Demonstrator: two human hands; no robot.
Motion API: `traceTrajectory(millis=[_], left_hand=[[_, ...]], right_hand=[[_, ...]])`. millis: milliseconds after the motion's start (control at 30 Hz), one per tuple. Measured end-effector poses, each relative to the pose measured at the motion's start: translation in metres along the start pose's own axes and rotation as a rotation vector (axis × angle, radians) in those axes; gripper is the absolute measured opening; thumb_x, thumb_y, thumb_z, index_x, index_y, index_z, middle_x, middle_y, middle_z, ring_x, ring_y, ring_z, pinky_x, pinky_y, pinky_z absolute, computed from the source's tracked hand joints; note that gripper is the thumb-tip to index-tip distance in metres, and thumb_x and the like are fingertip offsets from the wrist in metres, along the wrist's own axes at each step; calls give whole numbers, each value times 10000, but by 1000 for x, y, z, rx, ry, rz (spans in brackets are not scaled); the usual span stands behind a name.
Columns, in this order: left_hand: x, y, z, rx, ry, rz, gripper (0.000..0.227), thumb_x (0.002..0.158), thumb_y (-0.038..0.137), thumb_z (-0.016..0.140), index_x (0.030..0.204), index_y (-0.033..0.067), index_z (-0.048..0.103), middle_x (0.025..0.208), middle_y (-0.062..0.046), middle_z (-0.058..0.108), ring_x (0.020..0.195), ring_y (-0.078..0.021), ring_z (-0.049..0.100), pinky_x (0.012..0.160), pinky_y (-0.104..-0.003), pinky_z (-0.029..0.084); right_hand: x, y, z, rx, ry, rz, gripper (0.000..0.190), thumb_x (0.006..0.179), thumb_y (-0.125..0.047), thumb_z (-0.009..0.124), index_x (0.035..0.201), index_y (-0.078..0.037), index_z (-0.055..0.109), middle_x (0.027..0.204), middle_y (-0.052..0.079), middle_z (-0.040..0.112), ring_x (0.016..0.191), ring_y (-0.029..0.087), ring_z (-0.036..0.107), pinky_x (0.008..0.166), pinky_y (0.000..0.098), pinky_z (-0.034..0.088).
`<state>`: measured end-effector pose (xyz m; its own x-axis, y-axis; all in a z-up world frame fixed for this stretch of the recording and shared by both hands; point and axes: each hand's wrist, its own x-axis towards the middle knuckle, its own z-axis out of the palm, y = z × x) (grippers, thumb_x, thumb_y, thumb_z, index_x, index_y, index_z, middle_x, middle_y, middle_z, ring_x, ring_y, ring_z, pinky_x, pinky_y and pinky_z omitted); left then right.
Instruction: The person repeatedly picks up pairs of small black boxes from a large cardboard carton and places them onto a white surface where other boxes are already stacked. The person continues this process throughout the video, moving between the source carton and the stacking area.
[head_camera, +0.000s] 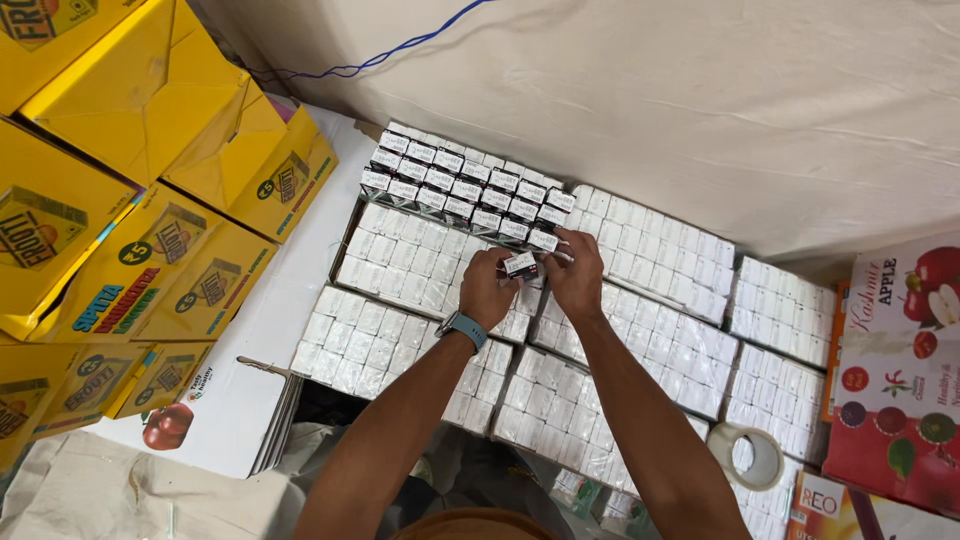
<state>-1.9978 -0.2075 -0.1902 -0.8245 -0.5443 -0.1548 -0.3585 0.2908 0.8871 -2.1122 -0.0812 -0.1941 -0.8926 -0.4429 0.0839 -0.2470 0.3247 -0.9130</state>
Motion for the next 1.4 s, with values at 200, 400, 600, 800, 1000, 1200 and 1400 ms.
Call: traceTrajectory(millis=[200,400,600,800,1000,1200,1400], left_hand=[[10,3,-1,72,-13,-39,398,864,52,742,1230,-2,597,1087,-170,581,1049,-387,699,848,-501,616],[16,-4,-1,90,0,-63,349,878,63,733,1202,28,608,1066,-135,578,1033,-362,706,840,-489,620],[4,1,-16,54,-15,20,332,904,11,691,1222,3,596,1090,-192,572,1069,-410,686,845,-477,615],[-9,-2,-45,86,-32,53,359,892,-14,684,1239,32,600,1111,-180,589,1085,-380,688,858,-460,621],[-15,-21,-90,-108,156,-85,440,941,-33,616,1373,-18,539,1259,-274,581,1237,-450,599,991,-513,579],[8,-76,-146,-373,338,-213,433,960,24,590,1392,12,573,1376,-274,595,1342,-435,514,1115,-503,489],[36,-102,-192,-560,359,-151,416,1046,152,439,1411,22,591,1424,-309,532,1390,-457,452,1177,-568,391]], right_hand=[[2,22,6,69,-6,-7,510,832,94,727,1316,-6,602,1153,217,562,1104,457,664,918,425,609],[-3,31,8,80,36,-47,489,882,89,645,1353,-2,550,1172,236,554,1117,467,655,912,437,608],[-29,2,-1,-45,14,-134,397,881,48,612,1250,-92,652,1076,111,627,888,259,711,699,354,575],[-37,-26,18,-25,-282,-143,473,919,-40,686,1379,-114,606,1232,148,658,989,290,711,776,383,585],[-31,-65,76,223,-362,30,490,898,81,645,1369,-38,586,1243,236,604,1160,415,665,939,462,611],[-27,-77,164,491,-397,142,643,871,114,571,1489,-11,446,1365,290,532,1314,438,535,1075,520,504],[-14,-93,224,655,-426,255,655,851,92,529,1478,-82,446,1501,263,439,1388,402,443,1133,538,414]])
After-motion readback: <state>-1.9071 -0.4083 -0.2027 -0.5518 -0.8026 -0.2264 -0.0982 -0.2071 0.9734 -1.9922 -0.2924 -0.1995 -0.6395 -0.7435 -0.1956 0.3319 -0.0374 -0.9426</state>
